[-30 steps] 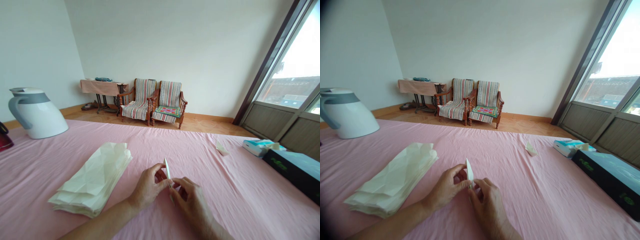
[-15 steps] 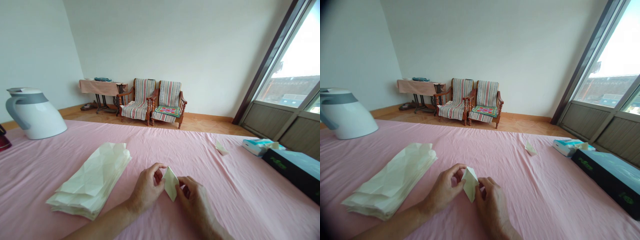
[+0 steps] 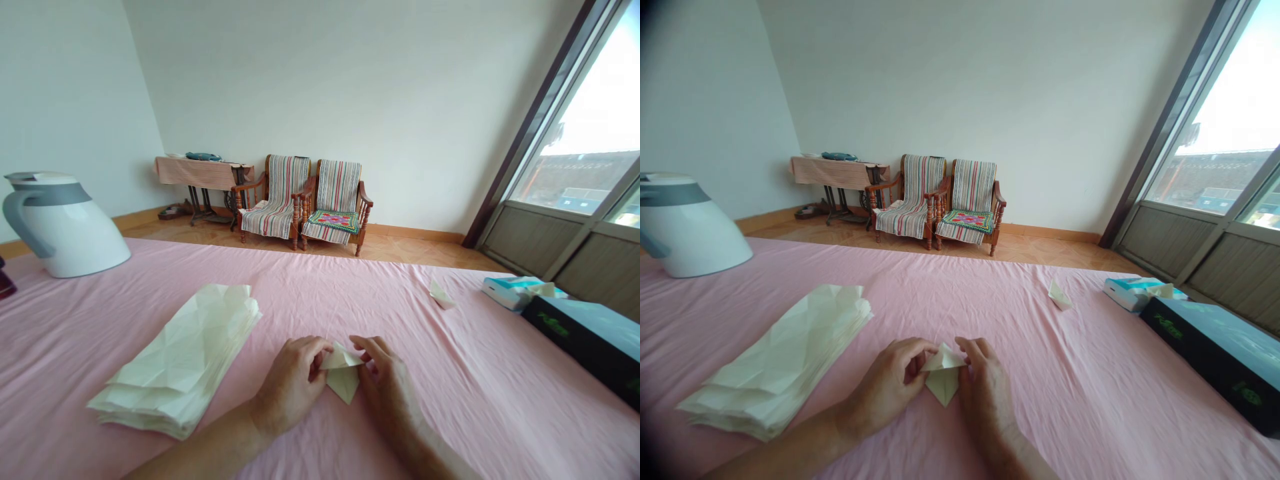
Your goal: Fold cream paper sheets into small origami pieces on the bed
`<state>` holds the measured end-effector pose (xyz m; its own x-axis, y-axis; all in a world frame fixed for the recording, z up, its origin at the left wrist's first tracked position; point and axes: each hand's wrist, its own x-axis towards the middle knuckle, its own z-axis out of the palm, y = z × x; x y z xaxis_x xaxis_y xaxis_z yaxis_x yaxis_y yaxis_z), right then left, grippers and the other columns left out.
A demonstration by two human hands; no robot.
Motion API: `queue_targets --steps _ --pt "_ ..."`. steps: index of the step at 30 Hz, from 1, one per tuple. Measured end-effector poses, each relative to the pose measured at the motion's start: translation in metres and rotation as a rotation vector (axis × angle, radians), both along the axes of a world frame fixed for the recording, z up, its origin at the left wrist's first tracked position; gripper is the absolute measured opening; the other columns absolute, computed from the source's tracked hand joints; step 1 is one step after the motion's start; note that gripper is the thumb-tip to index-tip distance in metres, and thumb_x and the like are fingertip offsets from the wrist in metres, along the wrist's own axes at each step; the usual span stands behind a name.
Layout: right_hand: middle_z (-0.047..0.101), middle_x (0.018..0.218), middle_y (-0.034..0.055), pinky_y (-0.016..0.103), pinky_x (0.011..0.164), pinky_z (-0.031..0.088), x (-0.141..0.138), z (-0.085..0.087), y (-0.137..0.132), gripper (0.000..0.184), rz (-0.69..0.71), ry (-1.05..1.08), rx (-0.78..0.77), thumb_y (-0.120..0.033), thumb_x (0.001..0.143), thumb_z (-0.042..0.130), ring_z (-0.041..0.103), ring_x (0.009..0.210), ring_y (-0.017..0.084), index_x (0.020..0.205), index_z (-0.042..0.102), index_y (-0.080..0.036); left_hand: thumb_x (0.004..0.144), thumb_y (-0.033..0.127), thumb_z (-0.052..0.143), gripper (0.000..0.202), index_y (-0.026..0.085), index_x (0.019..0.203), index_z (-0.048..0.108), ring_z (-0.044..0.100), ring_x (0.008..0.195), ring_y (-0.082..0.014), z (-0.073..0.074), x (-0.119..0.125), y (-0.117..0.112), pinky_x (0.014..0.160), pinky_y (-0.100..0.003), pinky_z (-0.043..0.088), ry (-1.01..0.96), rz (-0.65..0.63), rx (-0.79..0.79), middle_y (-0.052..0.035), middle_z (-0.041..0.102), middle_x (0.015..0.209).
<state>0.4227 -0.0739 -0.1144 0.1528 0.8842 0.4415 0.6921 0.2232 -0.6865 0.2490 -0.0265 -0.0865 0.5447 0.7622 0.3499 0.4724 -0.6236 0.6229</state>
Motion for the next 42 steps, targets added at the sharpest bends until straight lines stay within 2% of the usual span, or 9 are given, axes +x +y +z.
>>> queue_targets --steps 3,7,13,16,20,23,27,33,42 --pt "0.065 0.092 0.0051 0.026 0.068 0.049 0.001 0.003 -0.002 0.039 0.038 -0.016 0.003 -0.005 0.075 0.045 0.062 0.079 0.016 0.104 0.068 -0.02 0.067 -0.003 0.05 0.034 0.019 0.09 0.064 0.058 0.083 -0.0189 0.0 -0.003 0.002 0.073 -0.027 0.046 0.015 -0.032 0.017 -0.0018 0.062 0.086" --pt "0.063 0.091 0.005 0.027 0.071 0.048 0.001 0.007 -0.005 0.034 0.103 -0.163 -0.008 -0.004 0.082 0.046 0.061 0.082 0.017 0.095 0.07 -0.023 0.07 -0.008 0.047 0.047 0.021 0.104 0.061 0.056 0.097 -0.0197 0.003 -0.006 0.004 0.086 -0.032 0.046 0.037 -0.165 0.101 -0.003 0.061 0.1" --pt "0.064 0.101 0.0079 0.031 0.075 0.048 0.006 0.005 -0.009 0.04 0.134 -0.412 -0.006 0.0 0.083 0.045 0.059 0.09 0.02 0.108 0.065 -0.024 0.091 0.003 0.047 0.026 0.018 0.108 0.061 0.057 0.097 -0.0203 0.007 -0.01 0.004 0.089 -0.035 0.045 0.199 -0.355 0.29 -0.0056 0.065 0.102" --pt "0.064 0.108 0.0098 0.035 0.078 0.047 0.009 0.003 -0.013 0.043 0.136 -0.458 0.016 0.0 0.082 0.044 0.057 0.094 0.023 0.114 0.062 -0.023 0.094 0.009 0.049 0.021 0.018 0.11 0.061 0.057 0.096 -0.0198 0.008 -0.011 0.005 0.088 -0.034 0.044 0.289 -0.395 0.332 -0.0048 0.065 0.101" --pt "0.061 0.114 0.0104 0.038 0.083 0.044 0.007 0.006 -0.019 0.046 0.176 -0.415 0.065 0.002 0.079 0.043 0.054 0.1 0.024 0.119 0.056 -0.019 0.095 0.012 0.051 0.015 0.017 0.103 0.061 0.057 0.094 -0.0193 0.008 -0.011 0.006 0.086 -0.032 0.043 0.35 -0.402 0.371 -0.004 0.065 0.099" --pt "0.062 0.104 0.0068 0.036 0.08 0.042 0.004 0.012 -0.022 0.033 0.269 -0.351 0.062 0.0 0.079 0.048 0.054 0.093 0.022 0.103 0.059 -0.019 0.096 0.013 0.05 0.013 0.017 0.1 0.061 0.057 0.094 -0.0193 0.007 -0.012 0.008 0.086 -0.032 0.042 0.347 -0.404 0.384 -0.0037 0.064 0.099" --pt "0.061 0.082 0.0028 0.032 0.07 0.038 0.003 0.013 -0.021 0.021 0.292 -0.312 0.041 0.001 0.082 0.049 0.051 0.076 0.019 0.083 0.057 -0.019 0.097 0.014 0.047 0.013 0.016 0.099 0.059 0.055 0.09 -0.0188 0.005 -0.013 0.008 0.085 -0.033 0.04 0.322 -0.397 0.382 -0.0035 0.064 0.096" --pt "0.06 0.082 0.0034 0.031 0.07 0.035 0.006 0.011 -0.02 0.02 0.299 -0.326 0.0 -0.001 0.085 0.049 0.05 0.077 0.019 0.083 0.059 -0.019 0.1 0.018 0.043 0.021 0.017 0.089 0.061 0.053 0.08 -0.0168 0.006 -0.014 0.006 0.08 -0.031 0.038 0.297 -0.43 0.462 -0.0026 0.062 0.085" --pt "0.061 0.084 0.0026 0.03 0.071 0.037 0.007 0.013 -0.021 0.019 0.356 -0.313 -0.025 -0.004 0.087 0.046 0.051 0.078 0.018 0.082 0.055 -0.02 0.099 0.019 0.047 0.018 0.02 0.096 0.065 0.053 0.082 -0.0165 0.001 -0.014 0.009 0.078 -0.031 0.036 0.285 -0.439 0.474 -0.0011 0.064 0.086"
